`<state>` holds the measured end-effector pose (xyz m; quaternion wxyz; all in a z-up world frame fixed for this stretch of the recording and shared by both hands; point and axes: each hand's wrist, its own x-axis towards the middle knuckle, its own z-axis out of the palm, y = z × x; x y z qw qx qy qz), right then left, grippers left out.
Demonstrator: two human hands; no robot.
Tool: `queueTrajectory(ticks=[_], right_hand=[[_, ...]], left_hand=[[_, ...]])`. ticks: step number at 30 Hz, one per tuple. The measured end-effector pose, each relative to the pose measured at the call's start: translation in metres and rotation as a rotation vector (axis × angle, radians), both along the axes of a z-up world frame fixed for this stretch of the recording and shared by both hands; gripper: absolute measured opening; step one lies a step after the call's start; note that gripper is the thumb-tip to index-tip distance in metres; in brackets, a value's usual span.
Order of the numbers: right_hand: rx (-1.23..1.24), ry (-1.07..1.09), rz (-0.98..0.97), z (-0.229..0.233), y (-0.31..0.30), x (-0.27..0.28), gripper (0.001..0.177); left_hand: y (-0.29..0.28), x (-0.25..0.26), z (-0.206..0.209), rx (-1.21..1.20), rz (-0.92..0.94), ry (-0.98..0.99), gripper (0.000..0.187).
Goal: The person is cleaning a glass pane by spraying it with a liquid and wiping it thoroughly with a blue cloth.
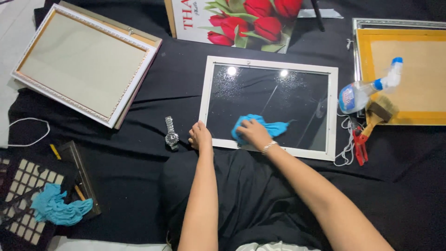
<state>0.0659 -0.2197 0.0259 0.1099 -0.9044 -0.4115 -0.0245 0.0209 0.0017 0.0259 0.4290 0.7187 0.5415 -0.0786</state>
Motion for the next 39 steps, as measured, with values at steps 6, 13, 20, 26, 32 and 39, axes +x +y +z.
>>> queueTrajectory(ticks=[6,13,20,26,32,39], right_hand=[[0.178,-0.070,-0.067,-0.024,0.121,0.008,0.015],[-0.036,0.062,0.073,0.013,0.098,-0.008,0.011],[-0.213,0.049,0.129,0.025,-0.008,0.019,0.026],[-0.344,0.066,-0.041,0.047,-0.070,0.008,0.036],[-0.083,-0.056,0.011,0.009,0.000,-0.003,0.036],[0.053,-0.060,-0.019,-0.020,0.112,0.001,0.044]], left_hand=[[0.003,-0.004,0.004,-0.054,0.069,-0.051,0.070],[0.011,-0.006,-0.013,-0.132,0.145,-0.132,0.075],[0.009,-0.004,-0.015,-0.133,0.106,-0.076,0.073],[0.008,-0.002,-0.007,-0.160,0.087,-0.057,0.072],[0.009,-0.001,-0.003,-0.159,0.090,-0.060,0.070],[0.003,-0.006,0.040,-0.162,0.064,-0.038,0.068]])
